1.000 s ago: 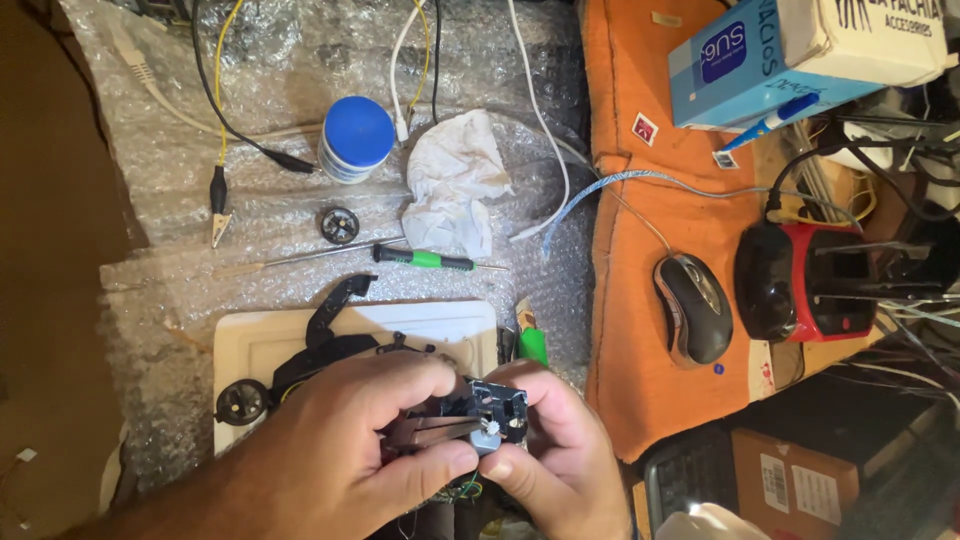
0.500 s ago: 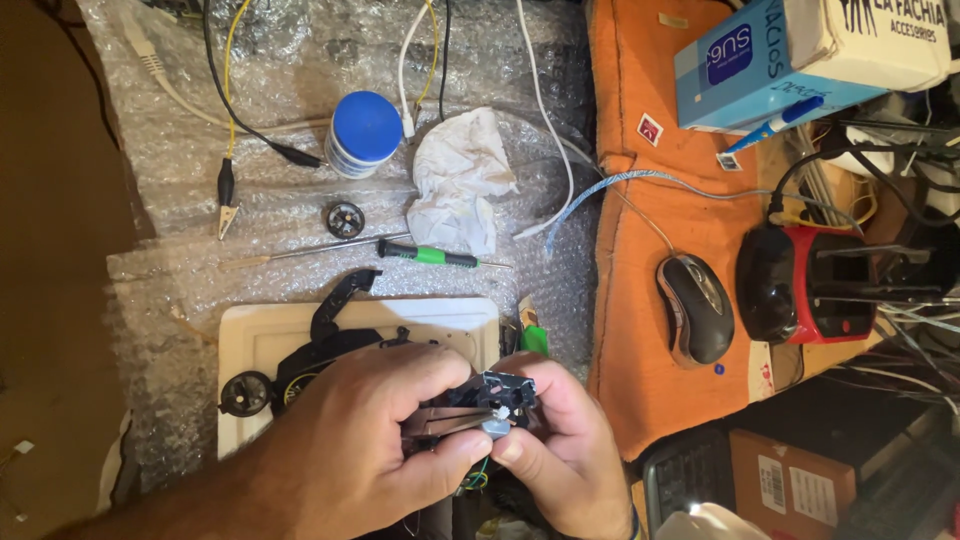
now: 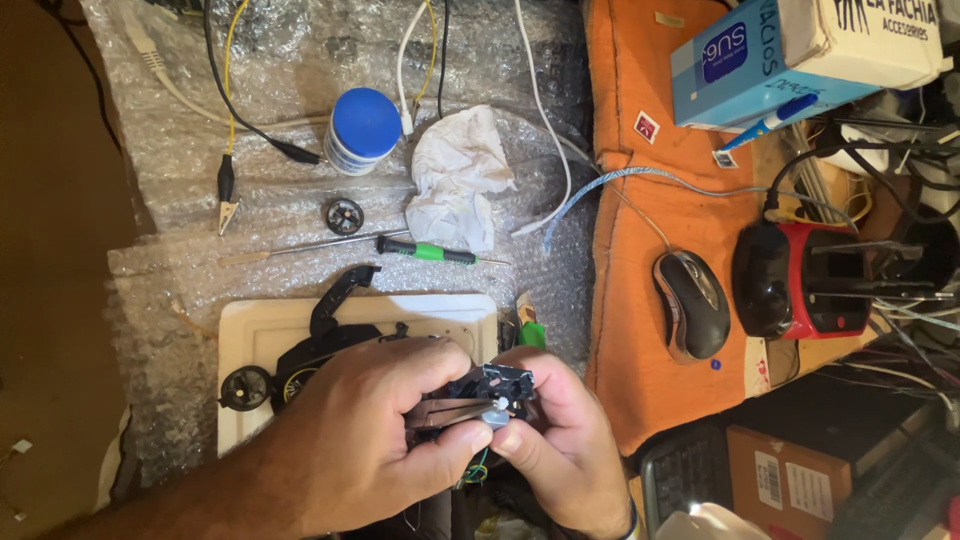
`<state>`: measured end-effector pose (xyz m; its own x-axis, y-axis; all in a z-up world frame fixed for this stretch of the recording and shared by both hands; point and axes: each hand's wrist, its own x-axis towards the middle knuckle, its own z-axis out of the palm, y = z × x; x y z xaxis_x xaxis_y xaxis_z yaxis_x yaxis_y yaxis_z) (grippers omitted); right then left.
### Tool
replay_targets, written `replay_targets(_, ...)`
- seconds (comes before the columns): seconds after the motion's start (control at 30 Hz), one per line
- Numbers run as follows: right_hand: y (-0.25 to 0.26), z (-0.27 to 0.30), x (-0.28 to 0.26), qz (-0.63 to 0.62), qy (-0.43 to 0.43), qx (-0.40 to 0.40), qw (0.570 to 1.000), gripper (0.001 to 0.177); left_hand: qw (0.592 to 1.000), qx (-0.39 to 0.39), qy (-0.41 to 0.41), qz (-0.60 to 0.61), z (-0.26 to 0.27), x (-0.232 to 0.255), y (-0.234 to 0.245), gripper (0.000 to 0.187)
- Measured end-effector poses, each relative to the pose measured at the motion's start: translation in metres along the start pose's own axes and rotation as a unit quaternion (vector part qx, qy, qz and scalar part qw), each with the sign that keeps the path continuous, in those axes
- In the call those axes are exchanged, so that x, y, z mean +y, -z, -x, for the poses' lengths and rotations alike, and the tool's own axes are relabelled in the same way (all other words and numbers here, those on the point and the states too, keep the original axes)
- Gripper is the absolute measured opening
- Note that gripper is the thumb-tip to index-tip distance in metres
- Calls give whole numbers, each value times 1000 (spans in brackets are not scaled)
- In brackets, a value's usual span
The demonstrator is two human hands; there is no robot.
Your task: Repairing a handheld electronic device by manipulating internal components and wires using tools
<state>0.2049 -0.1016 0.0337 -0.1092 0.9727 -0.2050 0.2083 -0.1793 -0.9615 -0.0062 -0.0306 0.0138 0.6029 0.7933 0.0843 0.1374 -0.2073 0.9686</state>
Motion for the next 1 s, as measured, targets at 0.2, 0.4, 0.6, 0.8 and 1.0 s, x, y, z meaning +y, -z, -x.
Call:
replay_targets(0.2, 0, 0, 4, -23, 5, -1, 1000, 42, 1000, 5, -3, -2, 0, -1, -2, 28)
replay_targets(0.4, 1, -4, 13, -37, -16, 12, 999, 46, 997, -8, 72, -12, -3, -3, 0, 30)
replay_targets(0.6, -4, -4, 20, -65, -8, 30, 997, 51, 992, -30, 123, -6, -7, -7, 4, 31)
replay_targets(0.8, -7, -2, 10, -3, -1, 42, 999, 44, 987, -76, 135, 52, -9, -8, 11, 20)
replay_targets(1.0, -9, 0, 1, 59, 2, 63, 996, 37, 989, -73, 110, 73, -7, -11, 11, 20)
